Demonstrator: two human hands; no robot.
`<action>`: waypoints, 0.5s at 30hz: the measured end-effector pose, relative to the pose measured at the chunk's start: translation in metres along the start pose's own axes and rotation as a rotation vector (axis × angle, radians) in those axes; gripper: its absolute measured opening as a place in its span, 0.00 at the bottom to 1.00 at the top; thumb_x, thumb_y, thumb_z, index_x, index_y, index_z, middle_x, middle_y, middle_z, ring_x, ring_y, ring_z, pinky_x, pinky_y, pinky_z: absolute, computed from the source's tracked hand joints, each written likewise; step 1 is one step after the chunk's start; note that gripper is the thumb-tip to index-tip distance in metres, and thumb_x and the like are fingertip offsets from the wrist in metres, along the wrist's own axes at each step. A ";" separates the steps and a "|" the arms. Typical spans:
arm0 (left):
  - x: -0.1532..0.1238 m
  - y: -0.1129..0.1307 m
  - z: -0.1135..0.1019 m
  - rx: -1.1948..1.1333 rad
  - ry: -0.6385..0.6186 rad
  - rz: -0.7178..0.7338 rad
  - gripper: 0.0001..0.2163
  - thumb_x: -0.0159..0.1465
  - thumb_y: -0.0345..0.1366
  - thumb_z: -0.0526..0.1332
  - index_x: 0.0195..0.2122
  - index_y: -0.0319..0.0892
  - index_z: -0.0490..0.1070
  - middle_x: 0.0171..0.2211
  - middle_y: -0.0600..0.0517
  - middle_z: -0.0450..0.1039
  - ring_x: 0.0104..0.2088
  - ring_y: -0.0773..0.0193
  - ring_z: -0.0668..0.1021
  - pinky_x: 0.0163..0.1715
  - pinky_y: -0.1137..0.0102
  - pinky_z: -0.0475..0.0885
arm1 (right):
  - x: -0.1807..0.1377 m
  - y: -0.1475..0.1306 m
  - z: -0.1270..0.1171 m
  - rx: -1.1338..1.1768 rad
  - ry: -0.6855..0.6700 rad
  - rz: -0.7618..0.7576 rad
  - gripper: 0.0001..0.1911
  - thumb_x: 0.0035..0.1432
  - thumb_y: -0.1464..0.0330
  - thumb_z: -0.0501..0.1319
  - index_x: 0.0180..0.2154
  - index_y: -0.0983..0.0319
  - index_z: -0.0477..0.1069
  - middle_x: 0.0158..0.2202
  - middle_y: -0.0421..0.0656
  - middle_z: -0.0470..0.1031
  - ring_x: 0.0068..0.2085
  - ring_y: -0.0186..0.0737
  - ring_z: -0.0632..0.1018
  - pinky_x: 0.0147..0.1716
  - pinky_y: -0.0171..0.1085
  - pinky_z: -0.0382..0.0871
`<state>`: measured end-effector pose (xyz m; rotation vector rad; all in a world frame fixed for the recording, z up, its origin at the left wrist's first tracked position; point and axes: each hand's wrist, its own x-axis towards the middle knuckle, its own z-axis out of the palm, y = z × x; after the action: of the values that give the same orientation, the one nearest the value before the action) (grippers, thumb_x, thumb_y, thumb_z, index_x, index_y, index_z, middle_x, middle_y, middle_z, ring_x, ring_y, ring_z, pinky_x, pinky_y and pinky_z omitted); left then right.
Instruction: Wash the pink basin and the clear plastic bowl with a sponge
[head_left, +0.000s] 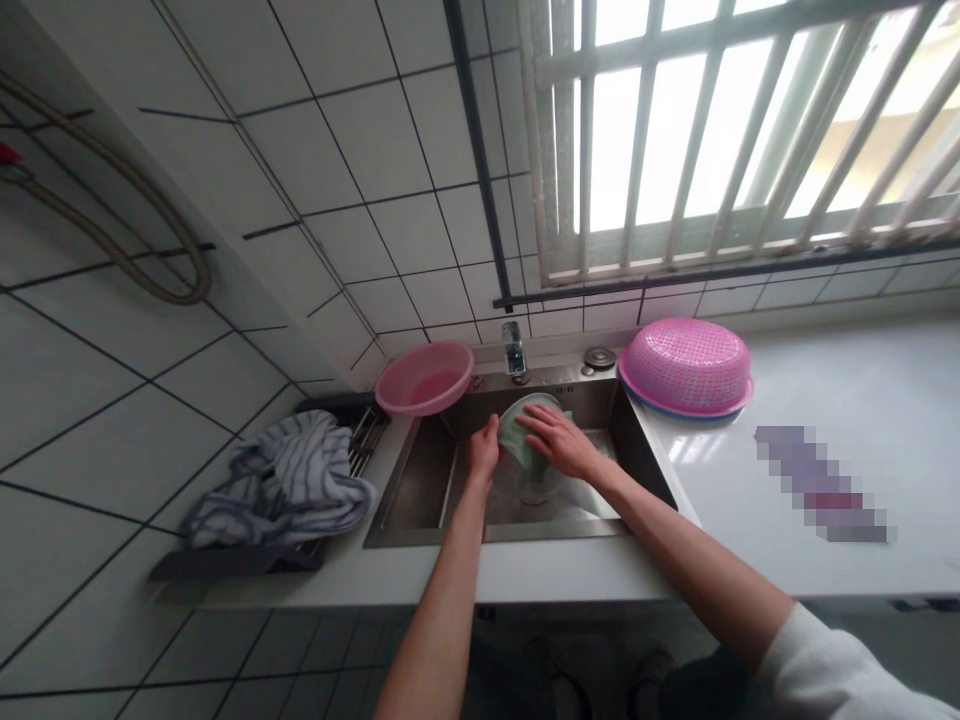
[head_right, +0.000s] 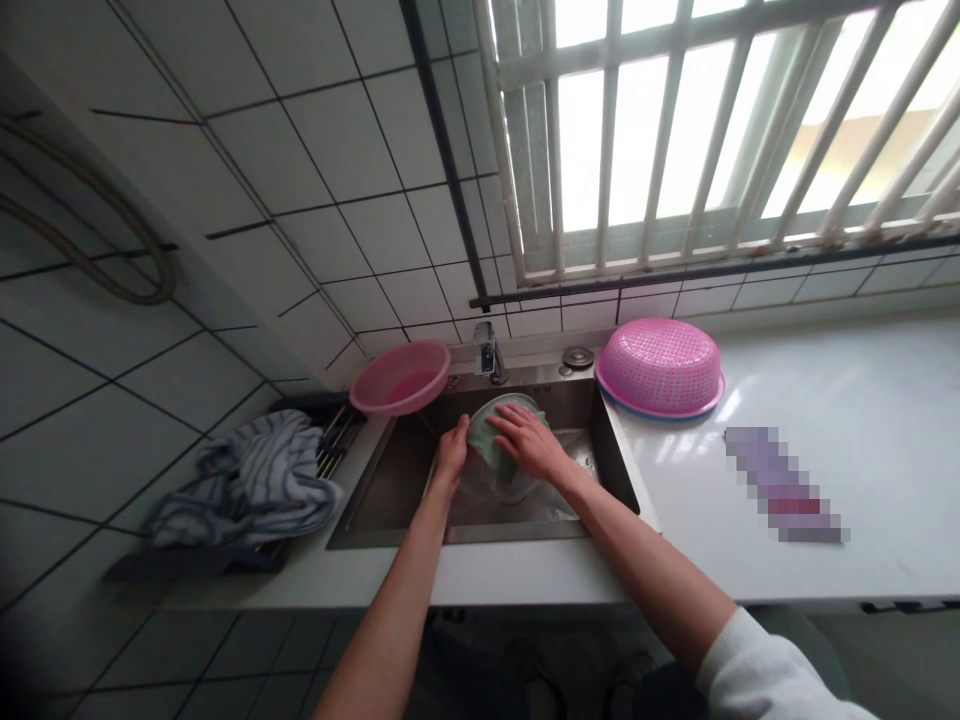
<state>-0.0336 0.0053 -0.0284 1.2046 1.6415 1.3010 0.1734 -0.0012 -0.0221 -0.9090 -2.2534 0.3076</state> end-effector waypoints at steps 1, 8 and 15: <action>0.000 0.001 0.002 -0.002 -0.027 -0.016 0.35 0.54 0.75 0.58 0.23 0.42 0.70 0.20 0.53 0.66 0.23 0.65 0.67 0.24 0.69 0.59 | -0.001 0.004 0.001 -0.001 0.030 0.067 0.25 0.75 0.64 0.55 0.70 0.56 0.65 0.72 0.51 0.63 0.72 0.53 0.64 0.71 0.58 0.58; -0.005 0.008 0.003 -0.035 -0.059 -0.049 0.36 0.49 0.77 0.60 0.23 0.41 0.71 0.19 0.54 0.65 0.22 0.65 0.66 0.23 0.69 0.58 | 0.000 -0.009 0.005 -0.045 0.026 -0.096 0.23 0.71 0.65 0.61 0.66 0.55 0.70 0.69 0.49 0.68 0.72 0.54 0.64 0.72 0.62 0.54; -0.006 0.014 -0.001 -0.045 -0.015 -0.085 0.34 0.54 0.71 0.62 0.27 0.39 0.77 0.22 0.49 0.72 0.27 0.59 0.74 0.28 0.68 0.65 | 0.000 0.000 -0.006 0.034 0.175 0.060 0.20 0.71 0.61 0.62 0.61 0.56 0.76 0.61 0.50 0.75 0.63 0.52 0.74 0.66 0.53 0.68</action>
<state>-0.0295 -0.0004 -0.0149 1.1033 1.6263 1.2664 0.1775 -0.0018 -0.0171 -0.9499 -2.0582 0.2812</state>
